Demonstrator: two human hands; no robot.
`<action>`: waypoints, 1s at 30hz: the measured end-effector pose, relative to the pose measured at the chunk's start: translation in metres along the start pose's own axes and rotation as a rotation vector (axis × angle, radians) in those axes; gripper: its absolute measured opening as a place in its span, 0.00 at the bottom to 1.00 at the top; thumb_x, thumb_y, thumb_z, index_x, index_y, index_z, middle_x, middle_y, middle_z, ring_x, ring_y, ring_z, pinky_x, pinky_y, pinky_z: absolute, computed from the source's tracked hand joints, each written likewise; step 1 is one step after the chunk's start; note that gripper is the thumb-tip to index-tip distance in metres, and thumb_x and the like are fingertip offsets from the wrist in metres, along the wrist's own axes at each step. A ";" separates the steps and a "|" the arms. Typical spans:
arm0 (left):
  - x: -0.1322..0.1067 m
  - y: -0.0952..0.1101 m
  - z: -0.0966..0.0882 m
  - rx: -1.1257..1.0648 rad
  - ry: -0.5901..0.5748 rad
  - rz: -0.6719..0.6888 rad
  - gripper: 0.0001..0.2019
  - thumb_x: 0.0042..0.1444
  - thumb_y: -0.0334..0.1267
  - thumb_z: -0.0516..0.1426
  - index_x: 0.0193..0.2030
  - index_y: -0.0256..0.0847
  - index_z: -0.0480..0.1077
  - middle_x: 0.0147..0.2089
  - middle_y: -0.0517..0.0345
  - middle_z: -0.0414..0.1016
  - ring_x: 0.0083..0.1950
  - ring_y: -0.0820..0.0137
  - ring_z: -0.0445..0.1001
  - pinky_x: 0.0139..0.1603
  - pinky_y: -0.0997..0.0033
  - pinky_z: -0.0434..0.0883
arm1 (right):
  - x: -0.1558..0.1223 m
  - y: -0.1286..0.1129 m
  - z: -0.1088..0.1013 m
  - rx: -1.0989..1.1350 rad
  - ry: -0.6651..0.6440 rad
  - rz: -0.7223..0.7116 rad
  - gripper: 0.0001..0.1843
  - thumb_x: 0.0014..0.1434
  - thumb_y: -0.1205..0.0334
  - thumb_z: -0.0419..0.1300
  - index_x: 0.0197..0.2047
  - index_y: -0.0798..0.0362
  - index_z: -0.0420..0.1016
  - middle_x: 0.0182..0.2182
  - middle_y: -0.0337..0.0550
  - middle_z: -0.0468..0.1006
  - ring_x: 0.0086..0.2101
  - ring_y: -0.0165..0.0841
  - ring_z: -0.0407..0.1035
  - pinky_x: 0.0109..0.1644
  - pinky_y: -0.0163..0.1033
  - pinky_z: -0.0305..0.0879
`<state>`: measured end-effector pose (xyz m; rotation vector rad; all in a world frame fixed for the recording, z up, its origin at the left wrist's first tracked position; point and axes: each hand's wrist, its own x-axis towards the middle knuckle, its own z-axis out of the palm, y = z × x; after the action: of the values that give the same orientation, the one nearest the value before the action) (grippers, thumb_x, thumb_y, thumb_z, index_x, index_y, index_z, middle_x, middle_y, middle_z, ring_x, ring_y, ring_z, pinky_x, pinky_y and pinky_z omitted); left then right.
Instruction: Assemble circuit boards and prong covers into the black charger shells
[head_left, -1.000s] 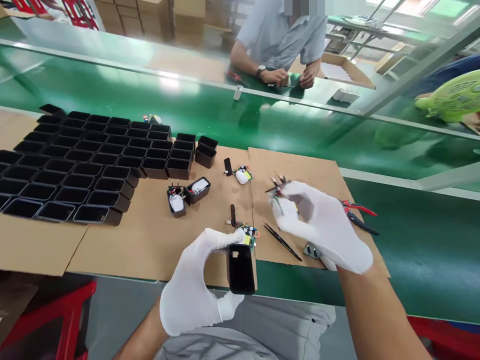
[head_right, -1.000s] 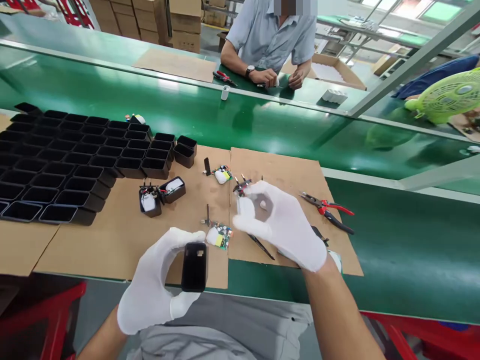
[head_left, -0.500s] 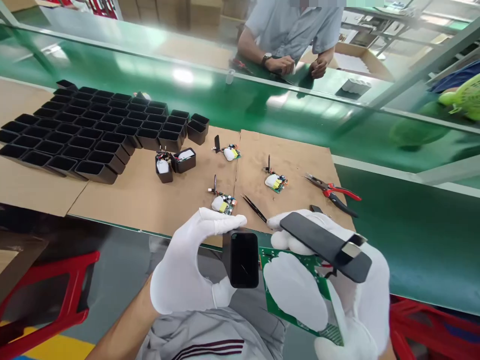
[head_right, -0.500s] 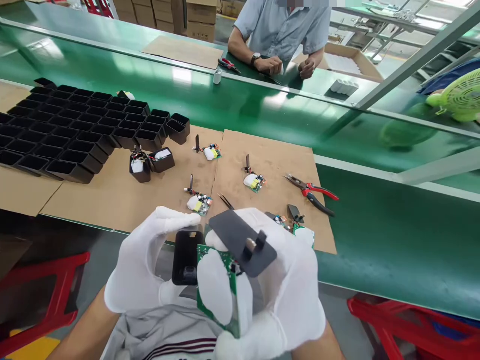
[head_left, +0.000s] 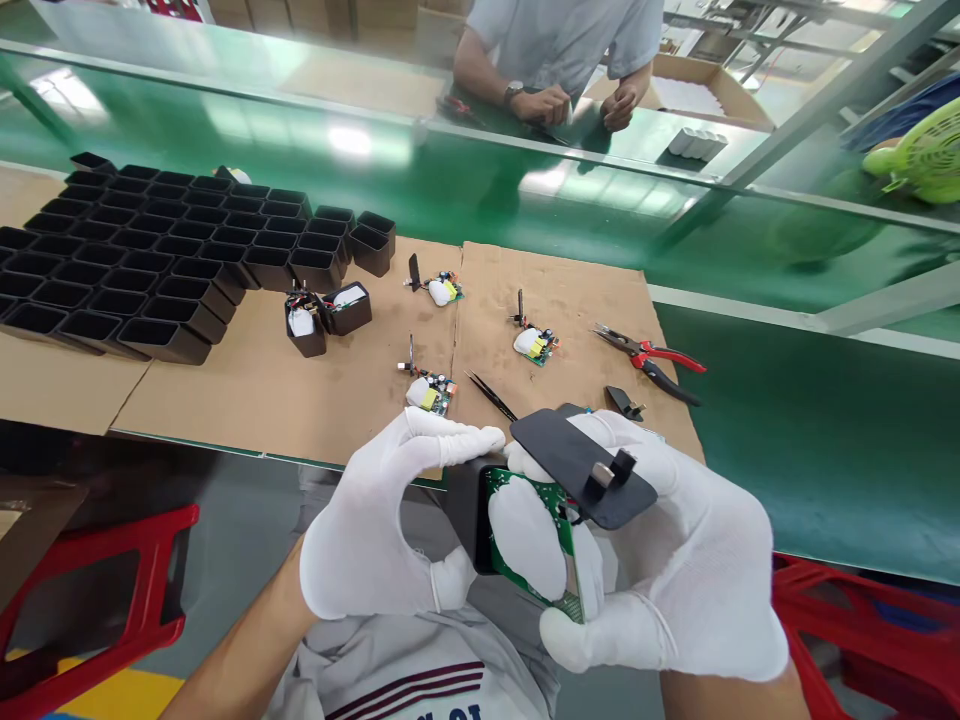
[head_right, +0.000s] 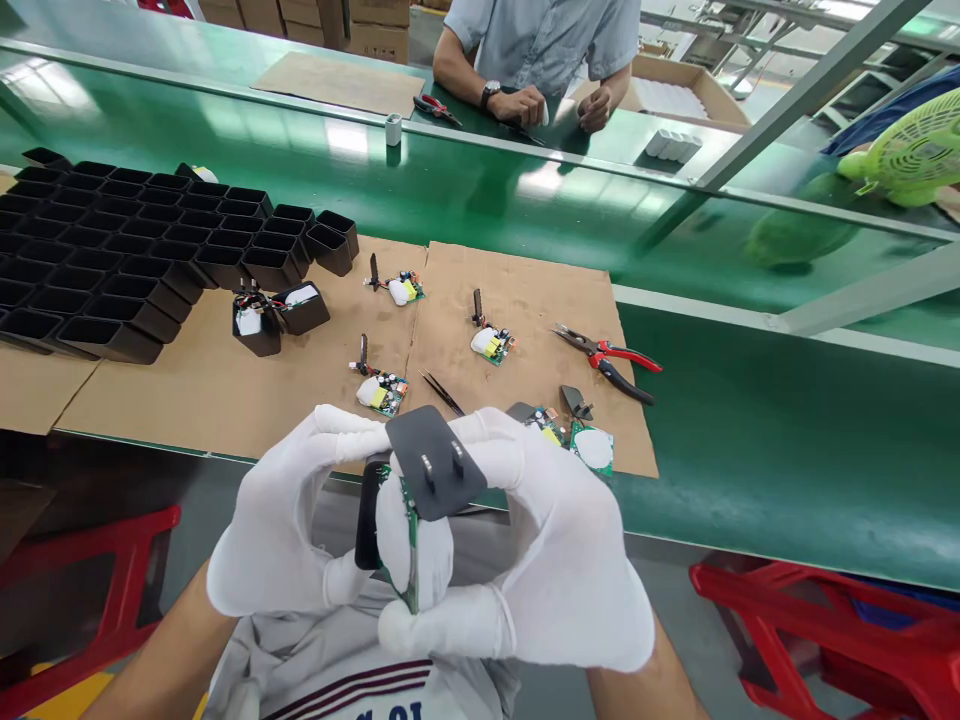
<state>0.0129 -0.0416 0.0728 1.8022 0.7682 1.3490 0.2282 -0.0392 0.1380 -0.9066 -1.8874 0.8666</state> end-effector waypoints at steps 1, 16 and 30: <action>0.000 0.000 0.000 -0.001 -0.002 -0.004 0.37 0.45 0.24 0.64 0.66 0.42 0.71 0.55 0.51 0.77 0.55 0.61 0.77 0.54 0.60 0.77 | -0.001 0.000 0.000 0.001 0.010 -0.009 0.27 0.46 0.54 0.84 0.46 0.43 0.78 0.42 0.39 0.84 0.42 0.42 0.77 0.48 0.48 0.76; 0.000 0.000 -0.001 -0.002 0.030 0.006 0.37 0.43 0.25 0.66 0.64 0.41 0.72 0.53 0.52 0.78 0.51 0.62 0.77 0.51 0.62 0.77 | 0.009 -0.003 0.007 0.110 -0.080 -0.060 0.22 0.47 0.66 0.83 0.36 0.44 0.75 0.36 0.34 0.84 0.41 0.39 0.77 0.48 0.45 0.75; -0.003 -0.003 -0.005 -0.019 0.030 -0.008 0.38 0.43 0.27 0.67 0.65 0.45 0.71 0.53 0.50 0.79 0.51 0.59 0.78 0.50 0.59 0.78 | 0.005 0.001 0.006 -0.012 -0.018 0.003 0.28 0.42 0.55 0.85 0.45 0.41 0.82 0.43 0.39 0.83 0.40 0.43 0.78 0.42 0.47 0.77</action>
<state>0.0076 -0.0414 0.0697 1.7665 0.7750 1.3764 0.2211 -0.0357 0.1365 -0.9120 -1.9091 0.8694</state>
